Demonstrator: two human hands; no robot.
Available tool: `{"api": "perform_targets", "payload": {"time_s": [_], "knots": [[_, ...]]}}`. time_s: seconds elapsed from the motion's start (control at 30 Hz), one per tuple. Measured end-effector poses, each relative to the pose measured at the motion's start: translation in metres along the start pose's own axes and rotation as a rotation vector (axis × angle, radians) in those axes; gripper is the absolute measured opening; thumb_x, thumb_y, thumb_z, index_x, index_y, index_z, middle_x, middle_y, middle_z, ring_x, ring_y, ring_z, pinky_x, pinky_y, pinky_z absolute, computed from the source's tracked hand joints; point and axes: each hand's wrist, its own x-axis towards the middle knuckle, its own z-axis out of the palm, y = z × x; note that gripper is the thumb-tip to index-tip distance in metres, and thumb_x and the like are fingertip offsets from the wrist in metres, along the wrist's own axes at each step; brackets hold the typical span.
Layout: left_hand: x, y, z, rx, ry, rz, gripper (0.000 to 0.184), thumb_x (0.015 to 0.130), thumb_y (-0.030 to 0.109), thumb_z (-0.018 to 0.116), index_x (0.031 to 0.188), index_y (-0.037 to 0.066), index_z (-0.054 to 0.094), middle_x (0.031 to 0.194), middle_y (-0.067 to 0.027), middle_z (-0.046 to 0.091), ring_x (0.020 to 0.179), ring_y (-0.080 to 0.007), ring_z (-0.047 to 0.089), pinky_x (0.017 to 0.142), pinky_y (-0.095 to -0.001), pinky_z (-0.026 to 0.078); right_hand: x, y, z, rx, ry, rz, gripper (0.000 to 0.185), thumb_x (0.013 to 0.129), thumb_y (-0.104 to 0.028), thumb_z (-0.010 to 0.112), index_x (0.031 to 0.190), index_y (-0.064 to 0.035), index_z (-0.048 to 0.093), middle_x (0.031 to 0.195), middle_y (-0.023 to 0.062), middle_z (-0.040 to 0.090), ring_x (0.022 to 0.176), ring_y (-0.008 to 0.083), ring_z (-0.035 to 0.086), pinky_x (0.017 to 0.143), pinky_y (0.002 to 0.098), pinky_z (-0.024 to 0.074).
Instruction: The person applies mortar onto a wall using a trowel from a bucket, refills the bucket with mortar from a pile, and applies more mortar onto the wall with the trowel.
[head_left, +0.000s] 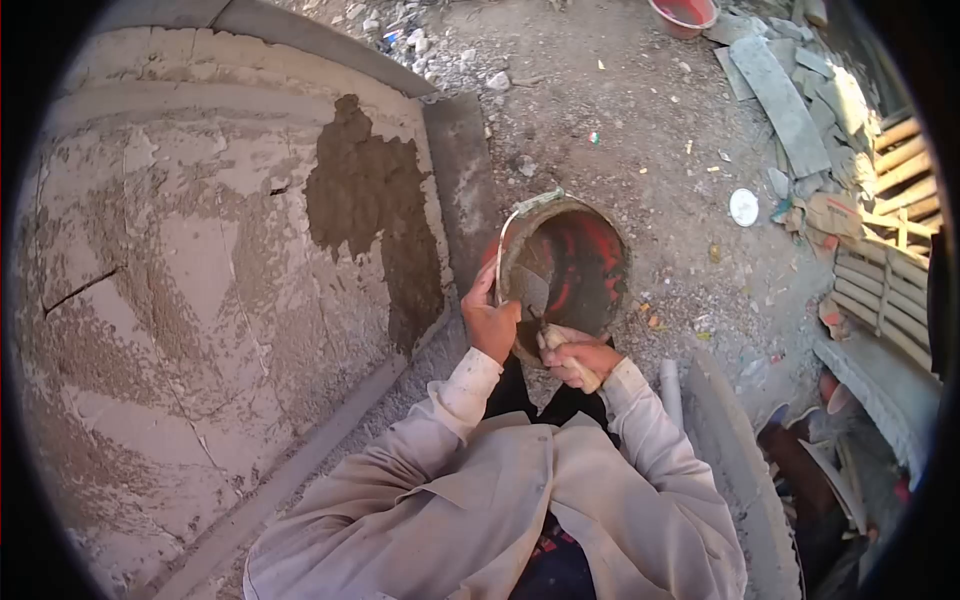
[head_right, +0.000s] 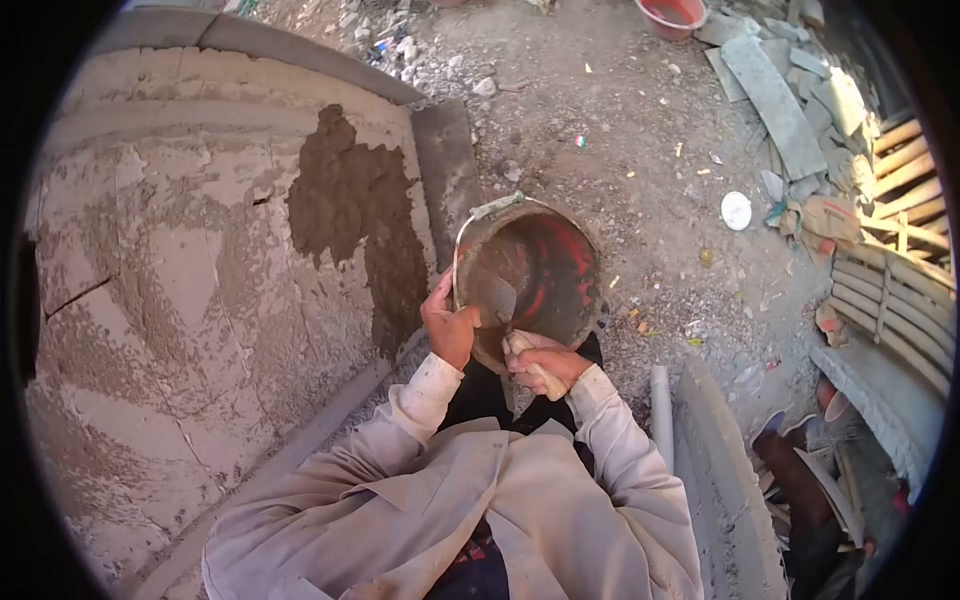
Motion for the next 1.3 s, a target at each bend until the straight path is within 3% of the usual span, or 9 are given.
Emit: {"api": "perform_targets", "payload": {"time_s": [0.17, 0.33, 0.63, 0.77, 0.9, 1.0, 1.13, 1.23, 1.3], "knots": [[0.067, -0.052, -0.077, -0.327, 0.290, -0.256, 0.068, 0.062, -0.016, 0.049, 0.127, -0.002, 0.060, 0.111, -0.0021, 0.066, 0.085, -0.0106, 0.060, 0.062, -0.0225, 0.045, 0.083, -0.056, 0.017, 0.130, -0.099, -0.092, 0.026, 0.087, -0.001, 0.057, 0.108, -0.0105, 0.047, 0.077, 0.0024, 0.047, 0.041, 0.0087, 0.042, 0.033, 0.0241, 0.0375], [0.097, -0.097, -0.151, -0.316, 0.514, -0.340, 0.068, 0.056, -0.014, 0.046, 0.121, -0.001, 0.061, 0.110, -0.0047, 0.067, 0.092, -0.0194, 0.064, 0.079, -0.0276, 0.050, 0.139, -0.142, 0.031, 0.064, -0.062, -0.381, 0.030, 0.085, 0.001, 0.056, 0.111, -0.0073, 0.044, 0.077, 0.0050, 0.046, 0.041, 0.0099, 0.042, 0.031, 0.0248, 0.0370], [0.067, -0.093, -0.247, -0.254, 0.712, -0.487, 0.072, 0.055, -0.014, 0.046, 0.125, -0.001, 0.057, 0.113, -0.0083, 0.067, 0.090, -0.0225, 0.065, 0.077, -0.0301, 0.053, 0.322, -0.223, 0.013, -0.180, 0.522, -1.033, 0.024, 0.085, 0.000, 0.056, 0.104, -0.0069, 0.043, 0.079, 0.0069, 0.052, 0.043, 0.0118, 0.046, 0.037, 0.0277, 0.0417], [0.043, -0.073, -0.266, -0.180, 0.733, -0.515, 0.072, 0.057, -0.012, 0.048, 0.128, -0.002, 0.055, 0.116, -0.0090, 0.065, 0.096, -0.0204, 0.064, 0.078, -0.0289, 0.052, 0.508, -0.197, -0.059, -0.737, 1.095, -1.054, 0.031, 0.082, -0.010, 0.063, 0.109, -0.0008, 0.051, 0.091, 0.0167, 0.064, 0.079, 0.0306, 0.066, 0.075, 0.0419, 0.0544], [0.036, -0.056, -0.267, -0.068, 0.719, -0.535, 0.070, 0.056, -0.008, 0.051, 0.126, -0.004, 0.056, 0.116, -0.0083, 0.064, 0.100, -0.0201, 0.063, 0.082, -0.0282, 0.051, 0.580, -0.193, -0.030, -1.160, 0.732, -0.608, 0.042, 0.081, -0.019, 0.066, 0.116, -0.0008, 0.052, 0.094, 0.0201, 0.067, 0.087, 0.0310, 0.067, 0.081, 0.0432, 0.0527], [0.033, -0.048, -0.260, 0.003, 0.671, -0.478, 0.069, 0.055, -0.006, 0.052, 0.124, -0.004, 0.058, 0.116, -0.0082, 0.064, 0.101, -0.0210, 0.062, 0.086, -0.0282, 0.050, 0.546, -0.217, 0.001, -0.675, 0.607, -0.550, 0.042, 0.081, -0.018, 0.066, 0.117, -0.0001, 0.052, 0.090, 0.0183, 0.068, 0.072, 0.0286, 0.068, 0.068, 0.0416, 0.0548], [0.019, -0.056, -0.253, -0.047, 0.738, -0.477, 0.069, 0.054, -0.008, 0.050, 0.122, -0.004, 0.060, 0.115, -0.0080, 0.065, 0.100, -0.0206, 0.062, 0.084, -0.0275, 0.050, 0.442, -0.212, -0.061, -0.852, 0.889, -0.633, 0.040, 0.079, -0.018, 0.067, 0.113, 0.0001, 0.054, 0.087, 0.0183, 0.067, 0.062, 0.0274, 0.066, 0.060, 0.0411, 0.0530], [0.001, -0.050, -0.244, -0.092, 0.751, -0.411, 0.070, 0.055, -0.011, 0.048, 0.124, -0.003, 0.060, 0.114, -0.0078, 0.066, 0.096, -0.0189, 0.063, 0.076, -0.0261, 0.050, 0.304, -0.168, -0.146, -1.271, 1.024, -0.270, 0.047, 0.076, -0.026, 0.068, 0.111, 0.0038, 0.060, 0.097, 0.0241, 0.069, 0.095, 0.0391, 0.067, 0.087, 0.0434, 0.0506], [-0.010, -0.039, -0.238, -0.148, 0.756, -0.367, 0.071, 0.056, -0.014, 0.046, 0.124, -0.003, 0.060, 0.114, -0.0077, 0.066, 0.093, -0.0177, 0.063, 0.070, -0.0251, 0.050, 0.201, -0.108, -0.240, -1.232, 1.070, 0.121, 0.044, 0.075, -0.030, 0.069, 0.104, 0.0021, 0.068, 0.103, 0.0252, 0.070, 0.101, 0.0387, 0.067, 0.089, 0.0423, 0.0517]]}}
